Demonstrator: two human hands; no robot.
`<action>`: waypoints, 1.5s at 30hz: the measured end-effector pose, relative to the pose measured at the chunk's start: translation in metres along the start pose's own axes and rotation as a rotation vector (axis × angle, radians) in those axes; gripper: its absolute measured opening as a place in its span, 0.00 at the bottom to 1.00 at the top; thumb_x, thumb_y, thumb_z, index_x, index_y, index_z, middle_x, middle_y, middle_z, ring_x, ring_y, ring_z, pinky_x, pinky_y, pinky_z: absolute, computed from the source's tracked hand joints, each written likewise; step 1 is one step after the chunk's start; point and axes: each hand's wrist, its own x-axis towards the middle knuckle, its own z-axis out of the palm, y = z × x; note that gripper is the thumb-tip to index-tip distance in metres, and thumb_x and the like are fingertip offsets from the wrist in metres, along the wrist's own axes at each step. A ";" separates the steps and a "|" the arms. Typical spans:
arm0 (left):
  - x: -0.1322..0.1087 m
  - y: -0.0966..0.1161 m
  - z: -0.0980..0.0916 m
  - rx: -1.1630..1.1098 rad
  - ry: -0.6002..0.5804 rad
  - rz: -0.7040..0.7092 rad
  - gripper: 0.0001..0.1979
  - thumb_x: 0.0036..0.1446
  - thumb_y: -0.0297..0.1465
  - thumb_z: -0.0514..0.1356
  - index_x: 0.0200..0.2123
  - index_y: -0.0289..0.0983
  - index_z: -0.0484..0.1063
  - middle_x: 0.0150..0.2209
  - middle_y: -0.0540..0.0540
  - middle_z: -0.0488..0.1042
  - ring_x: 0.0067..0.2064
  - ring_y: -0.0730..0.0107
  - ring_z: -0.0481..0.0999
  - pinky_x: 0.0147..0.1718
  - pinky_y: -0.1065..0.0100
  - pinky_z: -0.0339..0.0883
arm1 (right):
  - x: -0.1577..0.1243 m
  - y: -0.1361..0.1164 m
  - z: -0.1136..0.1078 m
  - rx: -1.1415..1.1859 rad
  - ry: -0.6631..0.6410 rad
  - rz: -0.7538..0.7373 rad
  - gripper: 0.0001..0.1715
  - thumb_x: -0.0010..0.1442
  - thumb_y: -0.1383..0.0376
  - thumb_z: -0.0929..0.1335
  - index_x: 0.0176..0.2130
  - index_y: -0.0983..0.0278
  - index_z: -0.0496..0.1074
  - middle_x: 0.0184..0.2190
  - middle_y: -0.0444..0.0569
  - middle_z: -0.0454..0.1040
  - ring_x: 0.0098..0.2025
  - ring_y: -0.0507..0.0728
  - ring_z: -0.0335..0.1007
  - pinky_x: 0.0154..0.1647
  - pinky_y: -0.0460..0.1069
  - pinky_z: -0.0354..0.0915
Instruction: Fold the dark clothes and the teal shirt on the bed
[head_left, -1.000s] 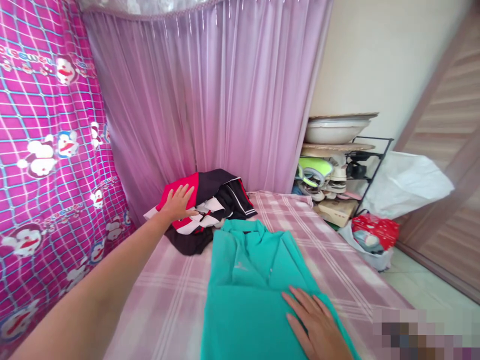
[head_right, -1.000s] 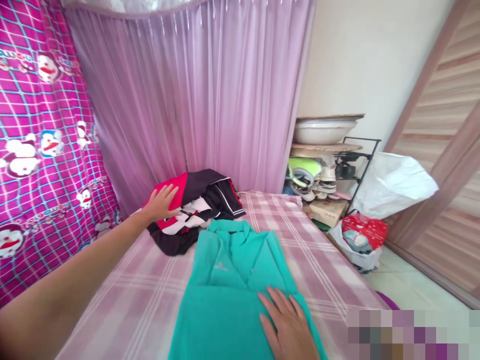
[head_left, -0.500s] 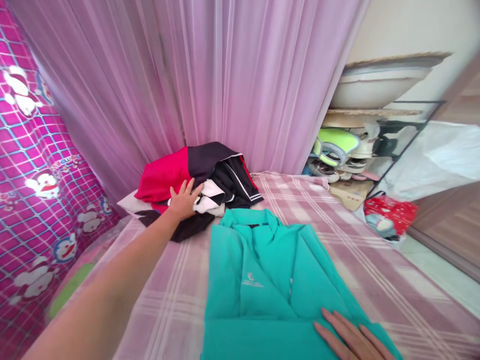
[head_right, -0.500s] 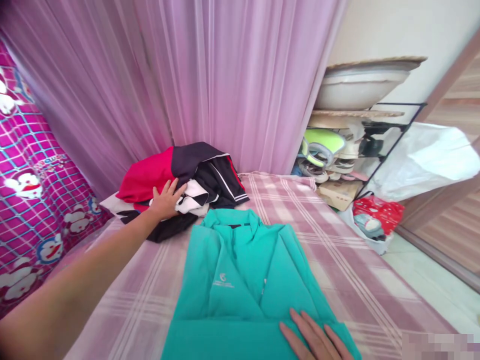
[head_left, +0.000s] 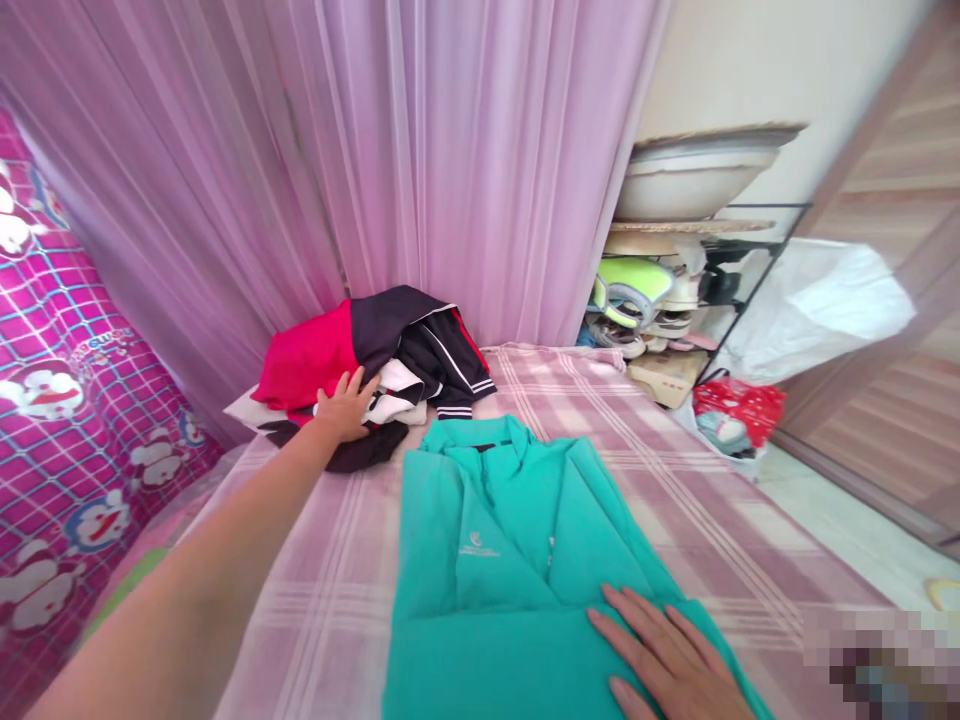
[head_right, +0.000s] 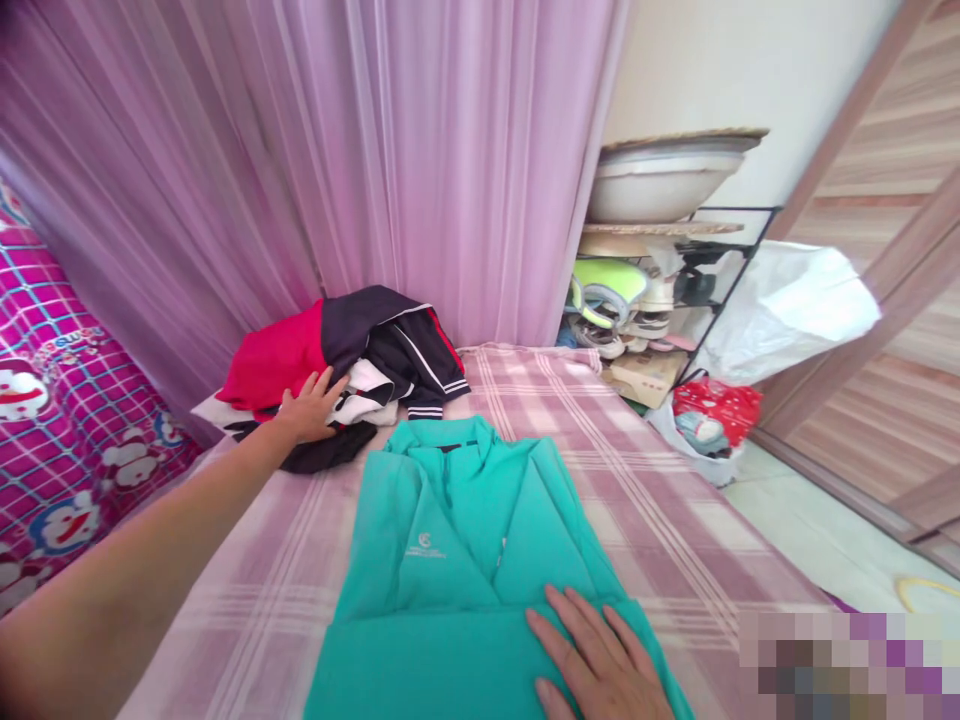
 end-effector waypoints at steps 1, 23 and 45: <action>-0.010 0.001 -0.003 -0.024 0.016 0.005 0.47 0.52 0.34 0.61 0.71 0.41 0.43 0.73 0.37 0.35 0.72 0.40 0.41 0.60 0.32 0.50 | 0.001 -0.004 -0.001 0.012 0.001 0.025 0.33 0.62 0.51 0.66 0.65 0.42 0.61 0.61 0.40 0.69 0.56 0.61 0.72 0.55 0.55 0.65; -0.272 0.121 0.003 -1.245 -0.074 -0.295 0.37 0.54 0.52 0.56 0.63 0.38 0.64 0.61 0.40 0.70 0.59 0.54 0.72 0.55 0.58 0.68 | 0.031 -0.003 -0.053 0.186 -0.163 0.360 0.26 0.68 0.59 0.58 0.60 0.60 0.70 0.62 0.55 0.67 0.63 0.62 0.63 0.63 0.59 0.59; -0.321 0.092 0.005 -0.780 -0.190 -0.331 0.31 0.54 0.40 0.55 0.60 0.35 0.64 0.52 0.37 0.77 0.50 0.55 0.78 0.49 0.58 0.70 | 0.023 -0.005 -0.063 0.251 -0.429 0.632 0.25 0.61 0.48 0.65 0.50 0.59 0.76 0.43 0.52 0.81 0.45 0.62 0.77 0.44 0.52 0.66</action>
